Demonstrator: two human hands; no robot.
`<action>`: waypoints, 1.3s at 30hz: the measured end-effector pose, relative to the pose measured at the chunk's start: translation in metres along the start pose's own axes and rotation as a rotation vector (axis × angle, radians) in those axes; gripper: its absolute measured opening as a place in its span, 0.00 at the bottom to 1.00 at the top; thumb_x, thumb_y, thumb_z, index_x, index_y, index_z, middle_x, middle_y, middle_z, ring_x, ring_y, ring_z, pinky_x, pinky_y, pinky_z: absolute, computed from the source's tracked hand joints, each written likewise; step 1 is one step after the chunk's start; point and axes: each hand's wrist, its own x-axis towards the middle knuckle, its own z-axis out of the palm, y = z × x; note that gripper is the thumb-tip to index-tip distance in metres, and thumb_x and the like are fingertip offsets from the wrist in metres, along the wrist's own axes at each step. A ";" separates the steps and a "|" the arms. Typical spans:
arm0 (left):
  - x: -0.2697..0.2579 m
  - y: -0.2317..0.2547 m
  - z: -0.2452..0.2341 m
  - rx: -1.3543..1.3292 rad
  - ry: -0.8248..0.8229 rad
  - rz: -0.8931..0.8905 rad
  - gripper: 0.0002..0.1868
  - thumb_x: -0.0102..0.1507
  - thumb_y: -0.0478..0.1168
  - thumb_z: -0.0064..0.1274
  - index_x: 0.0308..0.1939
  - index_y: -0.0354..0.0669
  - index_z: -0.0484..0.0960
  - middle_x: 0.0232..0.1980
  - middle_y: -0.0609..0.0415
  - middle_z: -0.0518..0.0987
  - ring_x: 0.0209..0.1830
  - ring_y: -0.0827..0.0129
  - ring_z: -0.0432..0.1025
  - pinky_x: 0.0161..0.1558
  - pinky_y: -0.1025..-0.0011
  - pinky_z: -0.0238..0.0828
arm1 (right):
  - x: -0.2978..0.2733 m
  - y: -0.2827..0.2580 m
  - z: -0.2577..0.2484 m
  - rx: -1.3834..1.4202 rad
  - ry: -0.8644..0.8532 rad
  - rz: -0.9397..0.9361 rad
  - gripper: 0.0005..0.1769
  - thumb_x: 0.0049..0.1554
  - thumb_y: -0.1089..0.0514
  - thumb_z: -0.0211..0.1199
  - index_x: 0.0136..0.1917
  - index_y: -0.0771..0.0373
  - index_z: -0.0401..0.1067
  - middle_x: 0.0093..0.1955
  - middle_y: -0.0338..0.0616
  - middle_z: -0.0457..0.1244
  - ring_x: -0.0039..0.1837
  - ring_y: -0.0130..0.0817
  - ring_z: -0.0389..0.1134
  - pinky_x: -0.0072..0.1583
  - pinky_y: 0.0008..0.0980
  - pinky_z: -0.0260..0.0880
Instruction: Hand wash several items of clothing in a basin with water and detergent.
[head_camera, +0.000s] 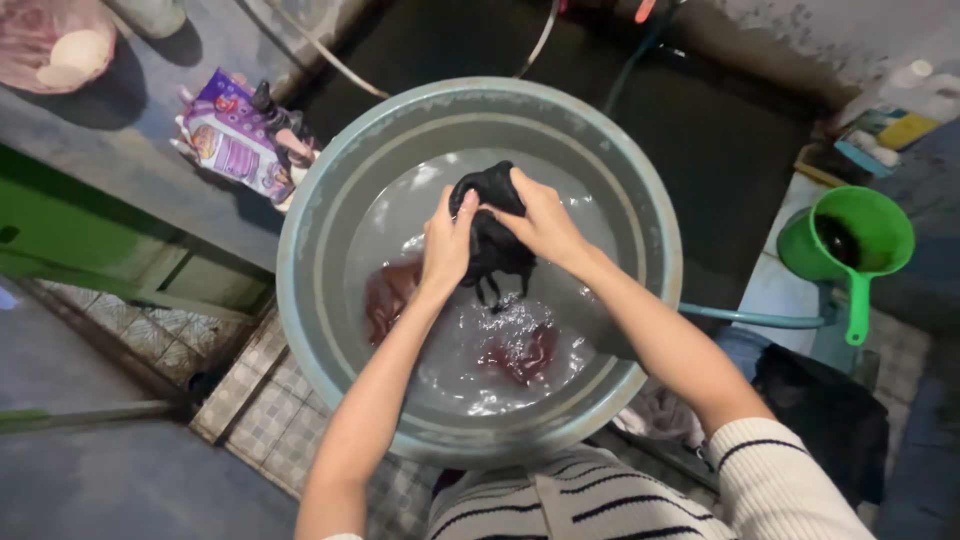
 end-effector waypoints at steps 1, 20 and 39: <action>0.002 -0.003 -0.001 -0.025 -0.011 0.015 0.20 0.72 0.52 0.47 0.54 0.37 0.76 0.42 0.50 0.81 0.45 0.73 0.73 0.52 0.71 0.71 | 0.002 -0.003 -0.001 -0.026 0.005 0.076 0.21 0.58 0.60 0.72 0.60 0.67 0.67 0.55 0.54 0.69 0.60 0.46 0.72 0.58 0.38 0.72; 0.005 0.007 -0.018 0.039 -0.114 -0.018 0.22 0.73 0.53 0.44 0.43 0.35 0.76 0.31 0.57 0.69 0.35 0.76 0.61 0.40 0.73 0.67 | -0.002 -0.024 -0.012 0.302 -0.049 0.174 0.18 0.51 0.57 0.79 0.52 0.65 0.77 0.47 0.37 0.71 0.52 0.21 0.70 0.56 0.26 0.71; -0.001 0.021 0.000 -0.774 -0.394 -0.699 0.55 0.55 0.75 0.44 0.78 0.51 0.50 0.75 0.45 0.64 0.73 0.49 0.62 0.61 0.38 0.66 | -0.003 -0.025 0.007 0.398 0.394 0.218 0.18 0.55 0.60 0.76 0.55 0.65 0.72 0.49 0.39 0.70 0.53 0.23 0.71 0.57 0.27 0.74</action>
